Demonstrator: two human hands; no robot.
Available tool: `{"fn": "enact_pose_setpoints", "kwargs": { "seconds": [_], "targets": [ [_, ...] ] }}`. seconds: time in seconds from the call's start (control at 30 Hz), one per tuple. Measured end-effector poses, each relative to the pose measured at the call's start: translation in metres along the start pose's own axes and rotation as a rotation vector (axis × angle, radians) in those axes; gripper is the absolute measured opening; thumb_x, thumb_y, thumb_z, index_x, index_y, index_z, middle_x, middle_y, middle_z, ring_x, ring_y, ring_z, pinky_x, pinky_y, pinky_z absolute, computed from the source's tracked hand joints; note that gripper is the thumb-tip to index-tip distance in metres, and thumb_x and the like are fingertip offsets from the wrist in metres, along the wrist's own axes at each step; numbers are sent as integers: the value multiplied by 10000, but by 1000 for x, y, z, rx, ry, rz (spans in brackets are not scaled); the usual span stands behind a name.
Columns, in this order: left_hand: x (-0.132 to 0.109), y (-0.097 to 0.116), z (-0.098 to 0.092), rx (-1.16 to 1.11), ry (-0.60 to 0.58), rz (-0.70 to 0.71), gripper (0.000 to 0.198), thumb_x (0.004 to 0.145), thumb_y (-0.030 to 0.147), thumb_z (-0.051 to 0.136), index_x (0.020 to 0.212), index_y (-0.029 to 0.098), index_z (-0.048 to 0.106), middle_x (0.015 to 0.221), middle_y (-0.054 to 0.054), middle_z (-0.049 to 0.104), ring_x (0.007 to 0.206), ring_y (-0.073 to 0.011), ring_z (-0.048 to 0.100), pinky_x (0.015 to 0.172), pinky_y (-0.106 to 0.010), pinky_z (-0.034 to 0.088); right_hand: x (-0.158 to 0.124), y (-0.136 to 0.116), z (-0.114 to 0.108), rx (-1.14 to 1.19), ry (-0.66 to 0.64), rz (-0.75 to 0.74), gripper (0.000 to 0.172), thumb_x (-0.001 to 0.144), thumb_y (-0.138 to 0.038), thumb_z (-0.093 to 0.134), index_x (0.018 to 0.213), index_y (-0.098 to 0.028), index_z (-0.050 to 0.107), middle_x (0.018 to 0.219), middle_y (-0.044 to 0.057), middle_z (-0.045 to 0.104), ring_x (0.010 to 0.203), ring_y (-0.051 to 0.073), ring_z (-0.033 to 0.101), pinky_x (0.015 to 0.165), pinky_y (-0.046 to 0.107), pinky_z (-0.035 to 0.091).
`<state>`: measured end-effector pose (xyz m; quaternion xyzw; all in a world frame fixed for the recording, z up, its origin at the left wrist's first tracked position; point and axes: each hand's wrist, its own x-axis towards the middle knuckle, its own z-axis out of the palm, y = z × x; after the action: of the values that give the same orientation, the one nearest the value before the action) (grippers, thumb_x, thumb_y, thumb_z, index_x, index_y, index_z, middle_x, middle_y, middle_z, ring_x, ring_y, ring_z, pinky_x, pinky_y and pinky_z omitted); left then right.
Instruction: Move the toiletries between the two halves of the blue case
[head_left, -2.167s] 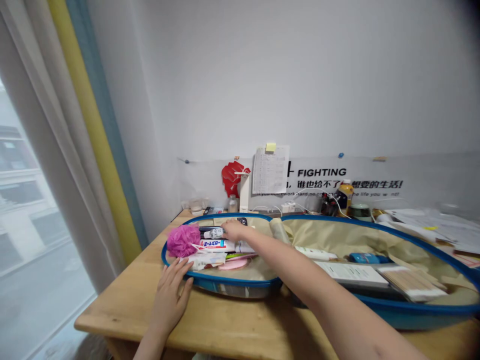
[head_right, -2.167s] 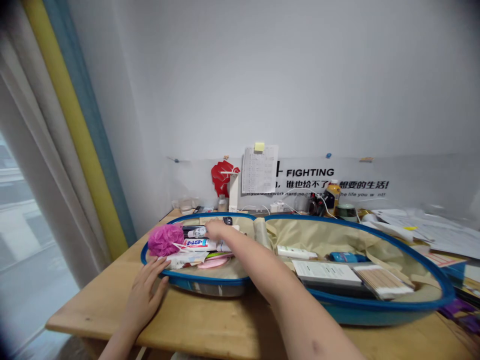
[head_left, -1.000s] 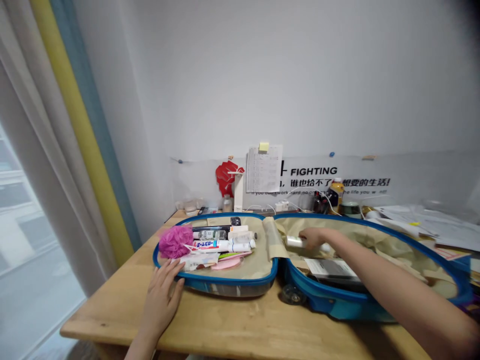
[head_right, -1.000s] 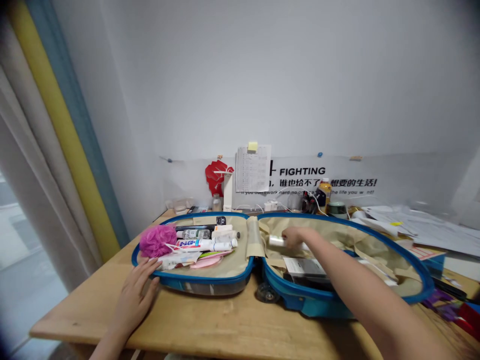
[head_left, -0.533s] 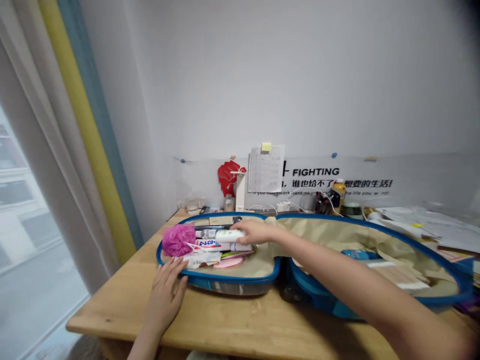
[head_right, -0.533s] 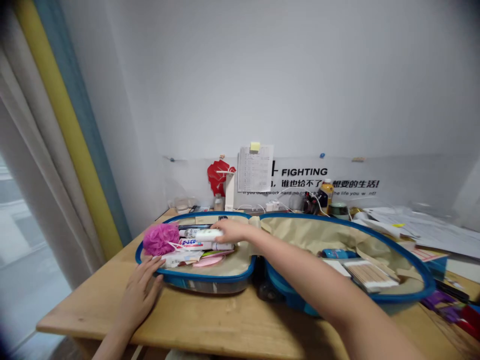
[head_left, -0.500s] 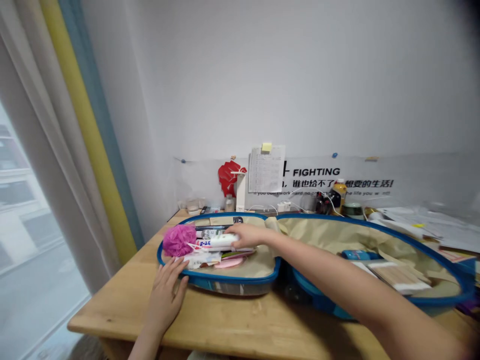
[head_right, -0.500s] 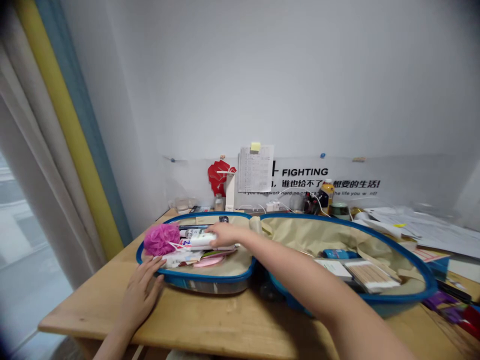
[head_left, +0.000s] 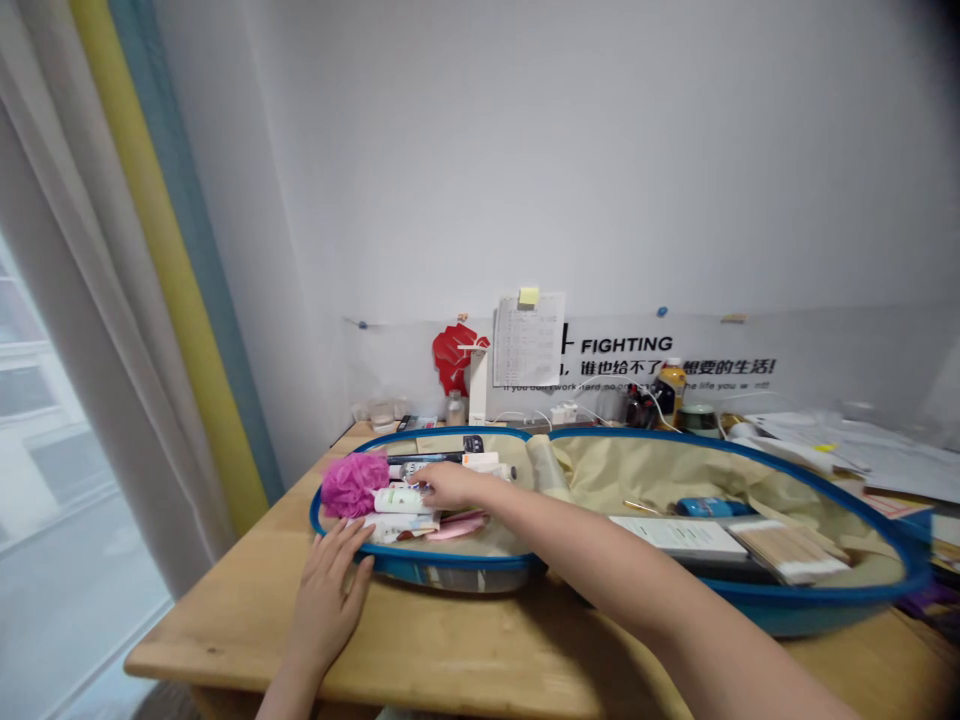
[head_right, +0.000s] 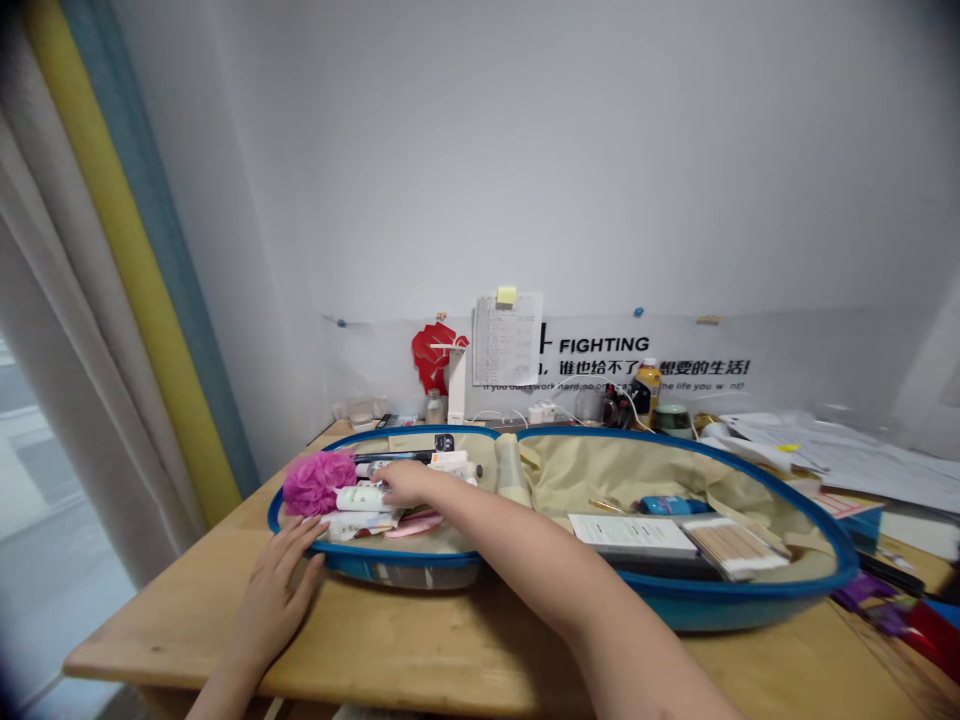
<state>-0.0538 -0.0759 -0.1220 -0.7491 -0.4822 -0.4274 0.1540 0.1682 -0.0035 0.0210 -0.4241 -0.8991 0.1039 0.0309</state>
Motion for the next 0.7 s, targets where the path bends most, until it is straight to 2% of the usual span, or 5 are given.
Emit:
{"fn": "enact_pose_setpoints", "kwargs": {
  "seconds": [0.13, 0.23, 0.33, 0.5, 0.7],
  "targets": [
    [-2, -4, 2, 10, 3, 4, 368, 914, 396, 422, 1202, 254, 601, 1258, -83, 617, 1199, -276, 534, 1019, -521, 409, -43, 28, -45, 68, 37, 38, 372, 844, -243, 562, 1213, -219, 604, 1180, 37, 663, 1026, 158, 623, 903, 269, 460],
    [-3, -6, 3, 7, 3, 15, 374, 913, 398, 423, 1214, 253, 590, 1261, -83, 615, 1212, -278, 524, 1026, -522, 401, -99, 65, -85, 84, 74, 144, 369, 869, -297, 484, 1202, -215, 618, 1198, 45, 658, 1067, 177, 612, 924, 284, 448],
    [-4, -7, 4, 2, 2, 17, 374, 909, 407, 428, 1207, 251, 590, 1254, -84, 619, 1208, -279, 527, 1028, -516, 400, -161, 103, -102, 74, 43, 286, 380, 826, -320, 500, 1148, -184, 649, 1175, 80, 664, 1065, 211, 617, 931, 320, 450],
    [-2, -7, 3, 2, 9, 30, 365, 906, 412, 425, 1185, 247, 594, 1242, -84, 624, 1193, -283, 534, 1032, -517, 393, -246, 146, -73, 38, -168, 502, 541, 602, -274, 663, 1132, -166, 669, 1108, 114, 689, 980, 267, 656, 835, 355, 507],
    [-2, -6, 1, 26, 10, 30, 370, 910, 411, 409, 1188, 241, 584, 1228, -90, 629, 1181, -283, 540, 997, -498, 423, -288, 166, -33, -61, -172, 588, 634, 534, -160, 628, 1166, -186, 667, 1181, 117, 659, 1072, 302, 619, 905, 393, 483]
  ]
}}
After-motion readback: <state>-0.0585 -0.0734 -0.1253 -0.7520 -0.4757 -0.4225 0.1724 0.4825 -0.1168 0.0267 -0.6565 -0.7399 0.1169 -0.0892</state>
